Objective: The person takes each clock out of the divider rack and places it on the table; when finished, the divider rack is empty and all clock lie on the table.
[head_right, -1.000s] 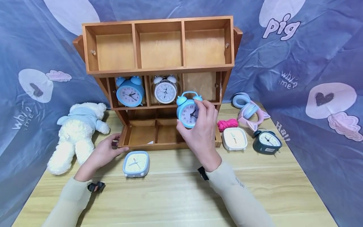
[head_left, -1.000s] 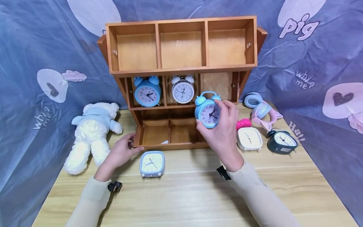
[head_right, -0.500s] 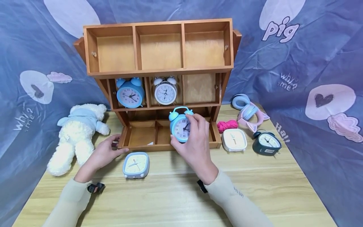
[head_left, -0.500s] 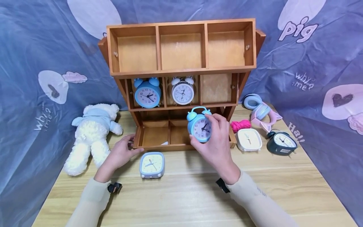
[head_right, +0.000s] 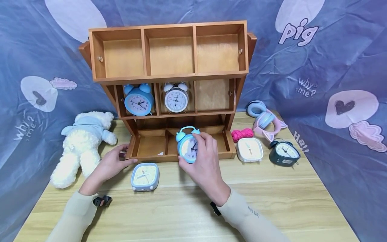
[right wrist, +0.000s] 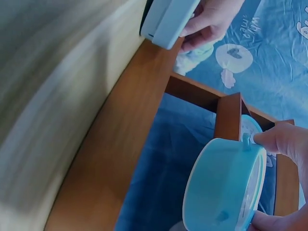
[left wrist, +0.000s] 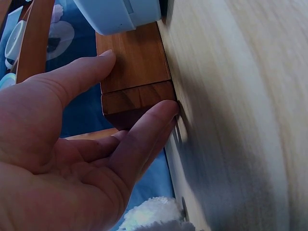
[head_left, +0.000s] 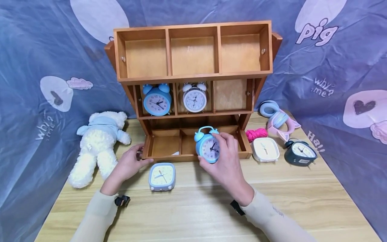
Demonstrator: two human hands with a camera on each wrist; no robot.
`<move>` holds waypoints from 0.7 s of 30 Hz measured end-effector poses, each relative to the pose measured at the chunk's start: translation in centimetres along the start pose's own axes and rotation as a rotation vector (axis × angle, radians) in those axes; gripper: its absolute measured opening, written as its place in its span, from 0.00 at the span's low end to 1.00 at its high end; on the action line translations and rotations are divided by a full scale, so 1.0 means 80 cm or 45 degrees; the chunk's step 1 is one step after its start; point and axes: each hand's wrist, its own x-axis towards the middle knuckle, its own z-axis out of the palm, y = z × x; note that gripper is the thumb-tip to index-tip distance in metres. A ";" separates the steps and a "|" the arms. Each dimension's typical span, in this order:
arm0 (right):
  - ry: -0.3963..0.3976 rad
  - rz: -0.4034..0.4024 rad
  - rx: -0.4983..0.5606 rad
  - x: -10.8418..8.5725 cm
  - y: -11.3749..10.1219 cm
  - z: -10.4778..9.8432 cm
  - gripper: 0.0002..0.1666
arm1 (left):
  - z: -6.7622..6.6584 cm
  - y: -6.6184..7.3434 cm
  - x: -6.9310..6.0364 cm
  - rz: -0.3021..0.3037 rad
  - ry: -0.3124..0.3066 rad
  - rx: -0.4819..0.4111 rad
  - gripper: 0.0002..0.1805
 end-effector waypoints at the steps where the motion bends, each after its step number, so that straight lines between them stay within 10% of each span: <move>1: -0.009 0.001 -0.002 -0.002 0.000 0.001 0.50 | 0.000 0.000 0.000 0.000 0.000 0.000 0.47; 21: -0.261 -0.014 -0.075 -0.034 -0.007 0.017 0.53 | 0.000 0.001 0.000 -0.009 0.013 0.024 0.45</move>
